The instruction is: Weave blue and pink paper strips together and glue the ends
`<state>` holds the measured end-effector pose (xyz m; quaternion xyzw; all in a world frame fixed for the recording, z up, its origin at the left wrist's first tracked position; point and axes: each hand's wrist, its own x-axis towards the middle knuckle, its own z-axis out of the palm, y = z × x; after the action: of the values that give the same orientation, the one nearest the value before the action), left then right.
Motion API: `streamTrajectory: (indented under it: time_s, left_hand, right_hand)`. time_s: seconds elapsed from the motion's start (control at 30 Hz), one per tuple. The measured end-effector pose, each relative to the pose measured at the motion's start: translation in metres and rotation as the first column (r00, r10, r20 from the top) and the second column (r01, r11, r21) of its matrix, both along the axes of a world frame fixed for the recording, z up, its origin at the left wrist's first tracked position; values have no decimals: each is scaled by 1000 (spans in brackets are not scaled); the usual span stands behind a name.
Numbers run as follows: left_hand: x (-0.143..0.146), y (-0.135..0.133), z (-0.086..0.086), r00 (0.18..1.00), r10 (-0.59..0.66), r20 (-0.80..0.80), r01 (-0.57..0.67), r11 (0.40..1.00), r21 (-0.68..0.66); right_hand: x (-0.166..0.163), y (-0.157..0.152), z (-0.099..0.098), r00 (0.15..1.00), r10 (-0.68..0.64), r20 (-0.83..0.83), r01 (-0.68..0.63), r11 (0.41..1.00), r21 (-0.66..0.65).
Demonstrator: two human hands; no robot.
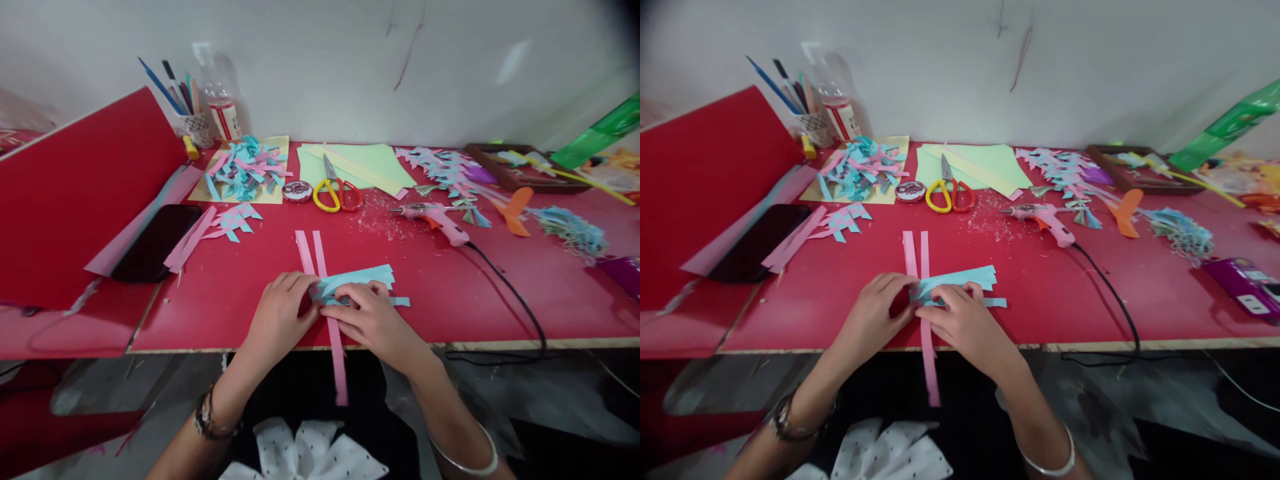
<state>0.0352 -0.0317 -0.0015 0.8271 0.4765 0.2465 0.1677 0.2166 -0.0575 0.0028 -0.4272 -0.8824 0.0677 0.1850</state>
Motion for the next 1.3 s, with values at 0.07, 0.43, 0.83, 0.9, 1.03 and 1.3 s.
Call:
streamTrajectory:
  time_s: [0.07, 0.43, 0.83, 0.9, 1.03, 1.3]
  left_hand:
    - [0, 0, 0, 1000, 5, -7, -5, 1000, 2]
    - [1, -1, 1, 1000, 13, -9, -13, 1000, 9]
    - [-1, -4, -2, 999, 8, -41, -5, 997, 71]
    - [-1, -5, -1, 999, 5, -43, -2, 997, 73]
    - [-2, -6, 0, 999, 6, -48, -3, 998, 61]
    - [-7, -11, -1, 997, -33, -72, 40, 994, 102]
  right_hand:
    - [-1, 1, -1, 998, -5, -60, 5, 1000, 9]
    - [53, -17, 58, 659, -236, -714, 7, 951, -308]
    - [36, 78, 119, 509, -84, -856, 197, 980, 21]
    - [21, 100, 117, 648, -60, -759, 192, 978, 86]
    - [-6, 131, 102, 860, -109, -499, 264, 931, 252]
    - [-8, 130, 55, 996, -82, -43, 84, 996, 25]
